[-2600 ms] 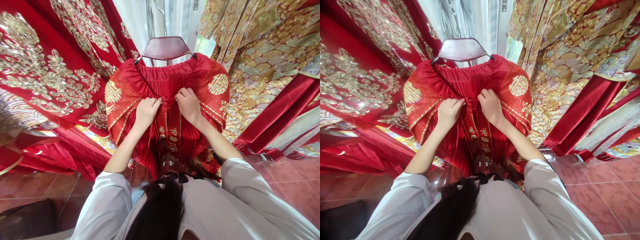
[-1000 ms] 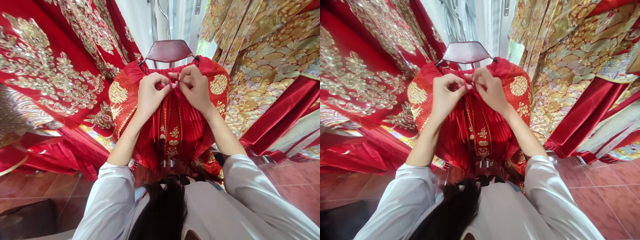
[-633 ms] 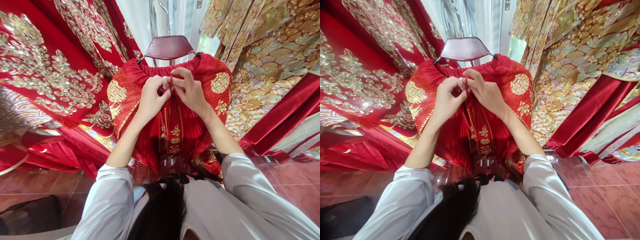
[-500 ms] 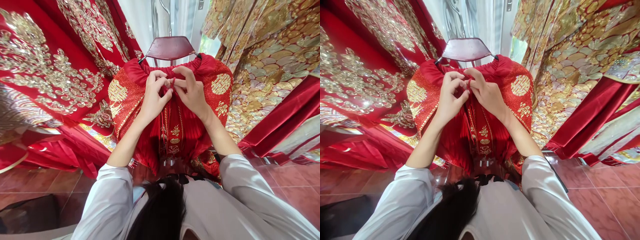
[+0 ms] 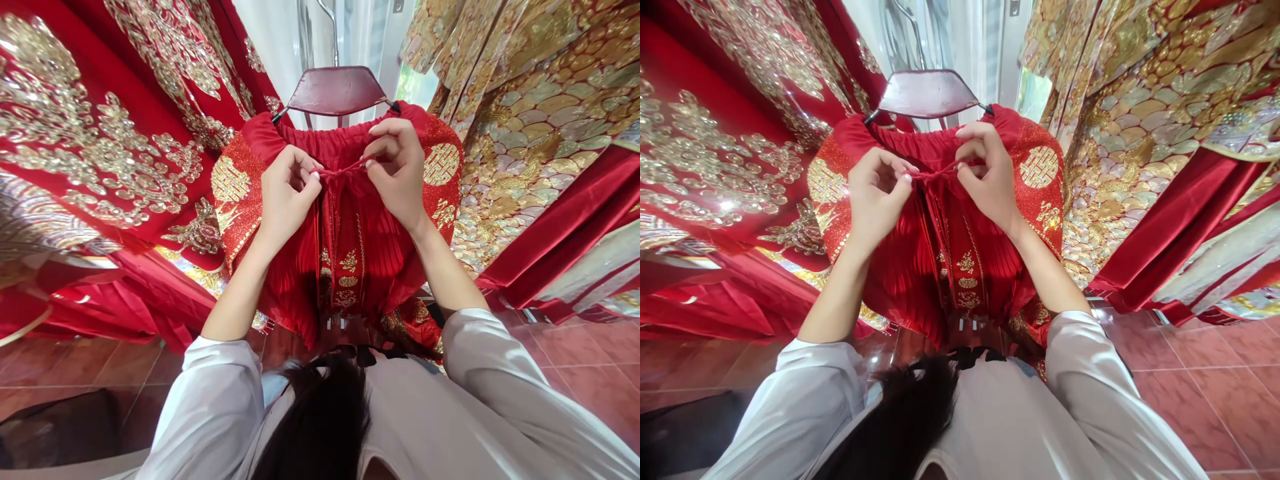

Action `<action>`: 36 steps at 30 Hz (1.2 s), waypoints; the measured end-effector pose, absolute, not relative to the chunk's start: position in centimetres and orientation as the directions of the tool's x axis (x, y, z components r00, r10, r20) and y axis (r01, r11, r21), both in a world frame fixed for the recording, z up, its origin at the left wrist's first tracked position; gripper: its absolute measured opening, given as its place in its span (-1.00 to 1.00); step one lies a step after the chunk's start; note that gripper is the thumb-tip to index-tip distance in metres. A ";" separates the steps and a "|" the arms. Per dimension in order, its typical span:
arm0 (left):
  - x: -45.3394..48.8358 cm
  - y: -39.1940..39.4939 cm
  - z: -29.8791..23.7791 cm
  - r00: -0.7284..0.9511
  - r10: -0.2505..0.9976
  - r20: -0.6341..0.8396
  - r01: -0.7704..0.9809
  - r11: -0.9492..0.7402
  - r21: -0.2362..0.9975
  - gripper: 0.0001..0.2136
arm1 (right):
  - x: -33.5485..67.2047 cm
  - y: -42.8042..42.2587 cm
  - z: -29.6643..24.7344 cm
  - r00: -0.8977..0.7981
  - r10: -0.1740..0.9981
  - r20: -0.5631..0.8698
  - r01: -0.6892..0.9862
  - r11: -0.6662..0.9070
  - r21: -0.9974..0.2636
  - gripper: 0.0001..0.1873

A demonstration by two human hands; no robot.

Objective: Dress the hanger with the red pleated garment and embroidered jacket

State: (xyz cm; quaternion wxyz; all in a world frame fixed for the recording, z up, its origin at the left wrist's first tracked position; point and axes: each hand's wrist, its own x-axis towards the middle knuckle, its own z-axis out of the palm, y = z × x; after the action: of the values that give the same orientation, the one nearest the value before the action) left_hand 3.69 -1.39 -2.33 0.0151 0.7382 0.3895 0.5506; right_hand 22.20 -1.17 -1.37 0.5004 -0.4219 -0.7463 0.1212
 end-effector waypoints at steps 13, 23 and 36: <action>3.9 -0.1 -2.1 0.111 0.681 0.724 0.418 -0.693 0.587 -0.79 | 24.4 -0.4 -0.1 -0.221 0.795 0.565 0.345 0.605 -0.717 -0.65; 1.9 -0.7 -1.0 0.132 0.630 0.765 0.594 -0.668 0.448 -0.88 | 27.2 -1.2 0.7 -0.270 0.798 0.538 0.558 0.585 -0.588 -0.72; -2.8 -0.1 4.2 0.291 0.470 0.833 0.807 -0.589 0.050 -0.61 | 30.8 0.4 0.6 -0.049 0.518 0.854 0.683 0.641 -0.350 -0.75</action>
State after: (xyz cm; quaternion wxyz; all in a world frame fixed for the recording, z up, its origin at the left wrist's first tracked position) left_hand -2.78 -0.13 4.19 -0.1948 0.7796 0.4093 0.4322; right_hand 30.83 0.37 0.63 0.5496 -0.4168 -0.7201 -0.0752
